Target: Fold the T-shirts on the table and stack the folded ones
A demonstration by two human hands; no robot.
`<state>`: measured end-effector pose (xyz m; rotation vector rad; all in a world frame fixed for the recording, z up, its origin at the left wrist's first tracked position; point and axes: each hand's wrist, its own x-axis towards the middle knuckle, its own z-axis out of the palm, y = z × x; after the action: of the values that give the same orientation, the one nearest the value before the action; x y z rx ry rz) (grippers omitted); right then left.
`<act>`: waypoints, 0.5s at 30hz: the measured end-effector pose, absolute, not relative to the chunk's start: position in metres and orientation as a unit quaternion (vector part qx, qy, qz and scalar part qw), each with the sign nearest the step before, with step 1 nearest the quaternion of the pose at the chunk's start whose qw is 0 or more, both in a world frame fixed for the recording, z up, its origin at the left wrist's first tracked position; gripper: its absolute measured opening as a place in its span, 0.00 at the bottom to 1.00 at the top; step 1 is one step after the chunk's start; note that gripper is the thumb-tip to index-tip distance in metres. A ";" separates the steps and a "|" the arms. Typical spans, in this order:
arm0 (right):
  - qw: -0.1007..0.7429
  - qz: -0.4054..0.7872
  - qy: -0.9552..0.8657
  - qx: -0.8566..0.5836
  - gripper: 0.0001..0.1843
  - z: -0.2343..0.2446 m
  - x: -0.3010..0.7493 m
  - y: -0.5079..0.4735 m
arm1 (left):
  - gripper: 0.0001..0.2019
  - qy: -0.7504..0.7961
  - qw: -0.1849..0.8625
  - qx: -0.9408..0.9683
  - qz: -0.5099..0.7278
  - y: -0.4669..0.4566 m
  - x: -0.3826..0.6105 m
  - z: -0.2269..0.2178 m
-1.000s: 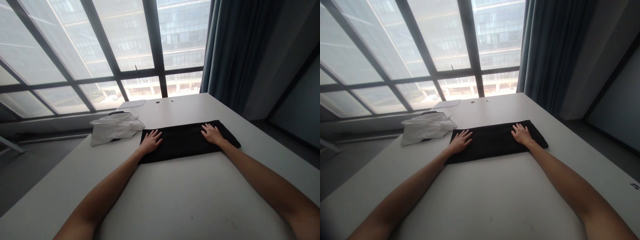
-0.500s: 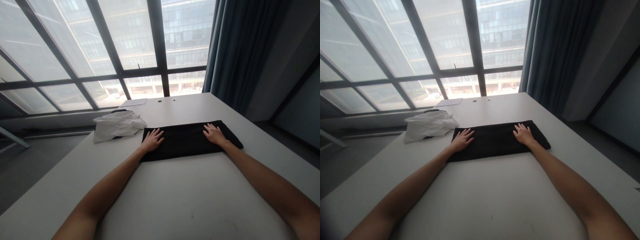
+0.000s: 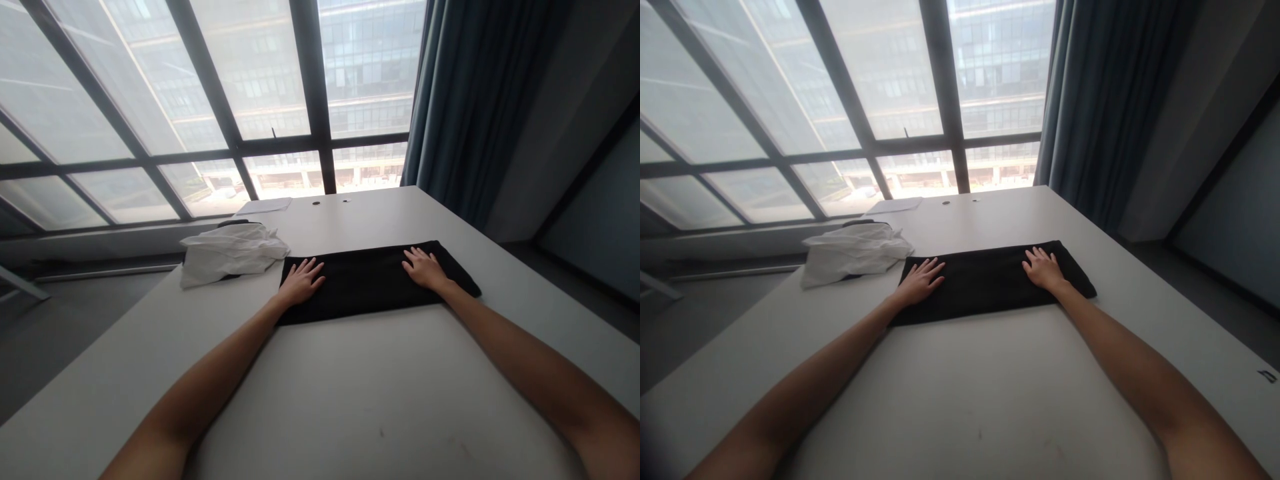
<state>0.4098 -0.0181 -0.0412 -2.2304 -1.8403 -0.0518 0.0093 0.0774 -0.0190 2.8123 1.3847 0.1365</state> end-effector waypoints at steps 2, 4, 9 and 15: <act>0.124 -0.016 -0.632 -0.765 0.31 -0.042 0.410 -0.018 | 0.31 0.443 0.004 0.896 0.043 0.078 0.009 -0.019; 0.125 -0.015 -0.631 -0.765 0.31 -0.042 0.410 -0.017 | 0.31 0.443 0.005 0.896 0.042 0.078 0.009 -0.018; 0.129 -0.015 -0.632 -0.764 0.31 -0.042 0.410 -0.018 | 0.31 0.441 0.003 0.896 0.041 0.076 0.009 -0.016; 0.131 -0.008 -0.634 -0.762 0.32 -0.040 0.408 -0.018 | 0.31 0.443 0.003 0.896 0.041 0.075 0.009 -0.015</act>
<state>0.4083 -0.0183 -0.0404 -2.2132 -1.8398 -0.0237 0.0095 0.0749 -0.0147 2.8087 1.3897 0.1280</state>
